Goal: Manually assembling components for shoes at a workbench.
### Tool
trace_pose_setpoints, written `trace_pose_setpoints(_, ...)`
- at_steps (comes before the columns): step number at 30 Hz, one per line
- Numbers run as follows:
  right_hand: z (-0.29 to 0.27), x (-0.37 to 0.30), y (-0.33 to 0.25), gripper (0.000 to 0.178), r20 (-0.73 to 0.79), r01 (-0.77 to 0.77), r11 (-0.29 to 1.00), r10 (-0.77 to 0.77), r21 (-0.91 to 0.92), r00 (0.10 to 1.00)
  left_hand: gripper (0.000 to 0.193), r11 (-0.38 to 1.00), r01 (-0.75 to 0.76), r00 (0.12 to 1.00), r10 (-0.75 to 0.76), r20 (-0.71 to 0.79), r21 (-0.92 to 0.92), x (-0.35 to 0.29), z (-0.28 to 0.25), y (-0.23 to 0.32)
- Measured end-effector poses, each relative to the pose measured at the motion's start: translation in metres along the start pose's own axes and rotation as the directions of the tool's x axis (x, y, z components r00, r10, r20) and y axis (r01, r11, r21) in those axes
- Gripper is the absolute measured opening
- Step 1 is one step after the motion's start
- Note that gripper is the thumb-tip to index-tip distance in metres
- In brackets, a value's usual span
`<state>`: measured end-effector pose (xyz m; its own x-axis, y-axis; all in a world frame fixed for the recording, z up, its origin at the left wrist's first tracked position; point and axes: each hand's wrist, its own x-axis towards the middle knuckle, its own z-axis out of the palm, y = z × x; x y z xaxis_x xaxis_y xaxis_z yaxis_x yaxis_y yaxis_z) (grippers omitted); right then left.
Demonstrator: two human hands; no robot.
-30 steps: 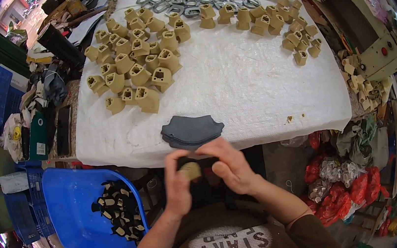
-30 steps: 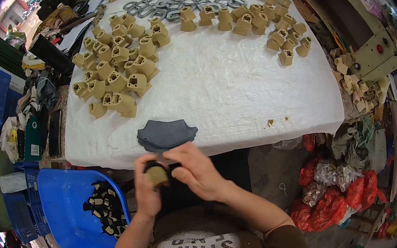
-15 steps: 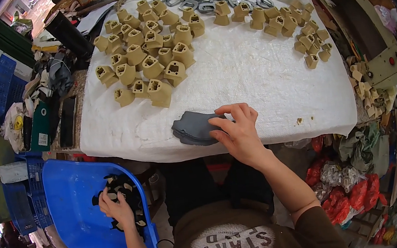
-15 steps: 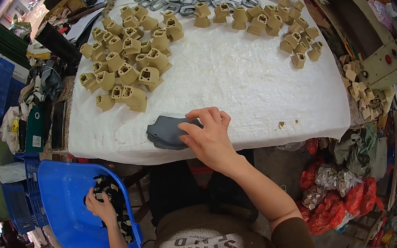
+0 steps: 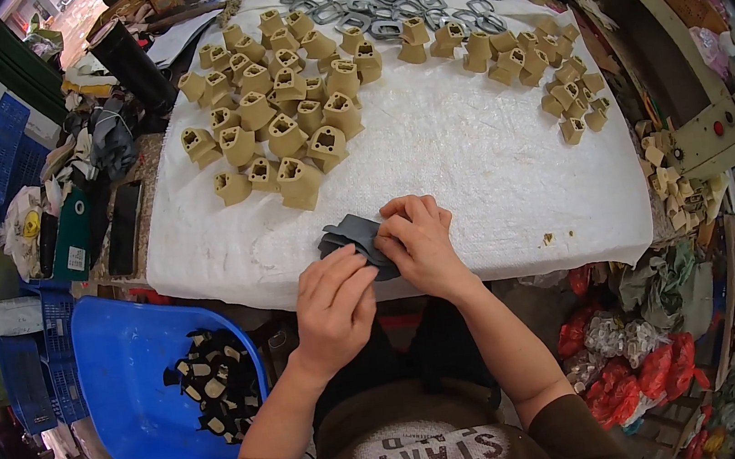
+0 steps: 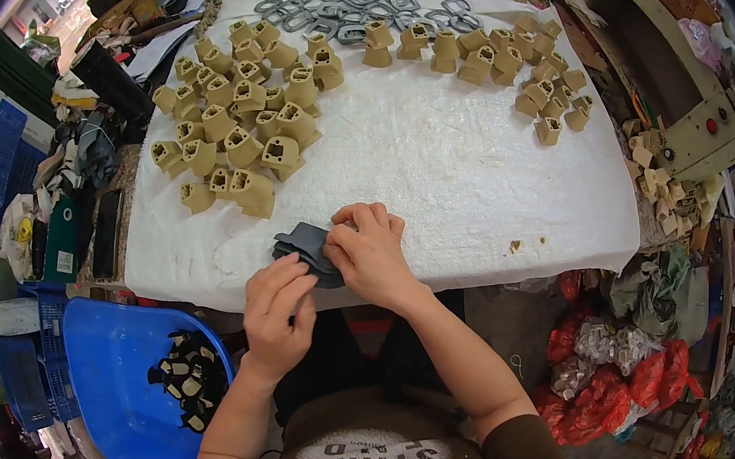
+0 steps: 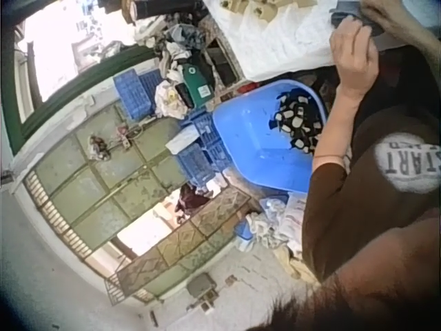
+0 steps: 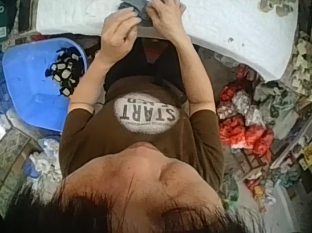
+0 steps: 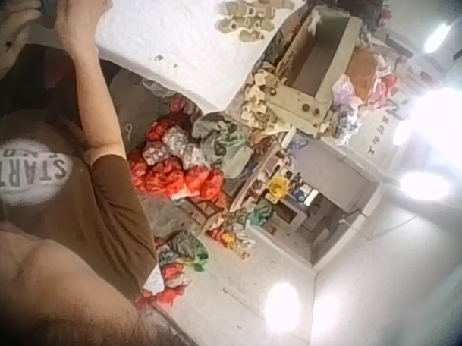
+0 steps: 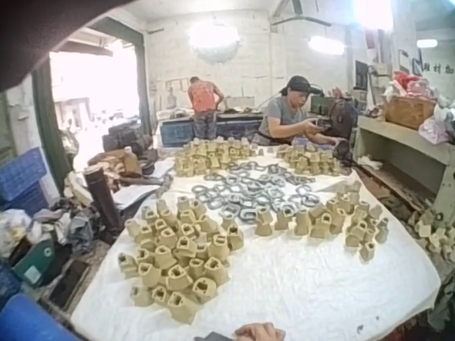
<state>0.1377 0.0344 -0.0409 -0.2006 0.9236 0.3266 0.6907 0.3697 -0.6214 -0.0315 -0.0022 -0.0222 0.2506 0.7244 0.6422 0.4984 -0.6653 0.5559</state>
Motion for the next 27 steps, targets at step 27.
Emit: trace_pose_setpoints(27,-0.048,0.042,0.017,0.029,-0.054,0.258,0.949,-0.253,0.182,0.966,0.033,-0.024,0.577,0.621,-0.637,0.457,-0.817,0.024,0.016,0.012)
